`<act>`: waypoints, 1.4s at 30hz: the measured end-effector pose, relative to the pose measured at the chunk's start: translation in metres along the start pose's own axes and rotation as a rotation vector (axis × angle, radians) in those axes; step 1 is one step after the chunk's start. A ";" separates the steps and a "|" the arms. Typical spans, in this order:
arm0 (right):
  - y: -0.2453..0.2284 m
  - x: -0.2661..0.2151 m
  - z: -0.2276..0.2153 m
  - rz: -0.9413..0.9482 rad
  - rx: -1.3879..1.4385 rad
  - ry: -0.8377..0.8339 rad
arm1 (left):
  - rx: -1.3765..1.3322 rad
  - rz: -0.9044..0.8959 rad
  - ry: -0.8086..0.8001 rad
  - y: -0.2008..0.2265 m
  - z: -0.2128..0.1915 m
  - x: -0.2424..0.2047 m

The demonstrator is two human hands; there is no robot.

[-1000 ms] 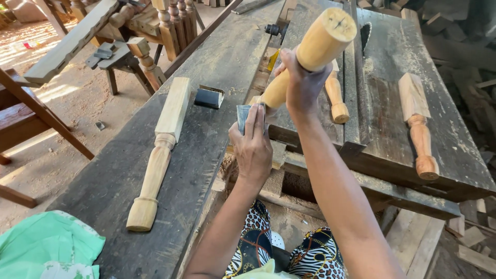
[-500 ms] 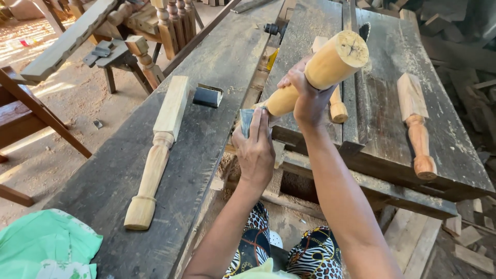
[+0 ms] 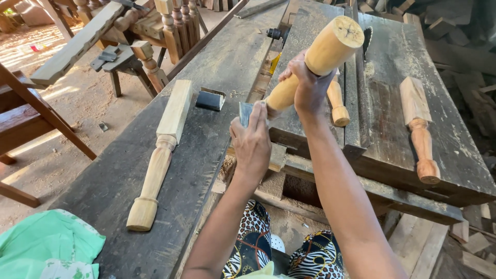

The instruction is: Sanding wooden furniture legs to a smooth finish using sandpaper.

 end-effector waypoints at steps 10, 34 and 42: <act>0.004 -0.001 -0.003 0.016 -0.029 0.013 | -0.110 -0.035 0.026 -0.006 0.003 0.012; 0.013 0.012 0.002 0.039 -0.043 -0.007 | -0.074 -0.014 0.038 -0.011 0.004 0.005; 0.009 0.011 0.007 0.032 -0.039 0.003 | -0.184 -0.001 -0.099 -0.027 0.011 0.031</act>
Point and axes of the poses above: each hand's wrist, its own x-axis towards the middle knuckle, its own z-axis out of the palm, y = z × x, the point moved 10 cm from there along x, towards the middle knuckle, and after that the axes turned 15 degrees about -y, right-handed, at the moved point
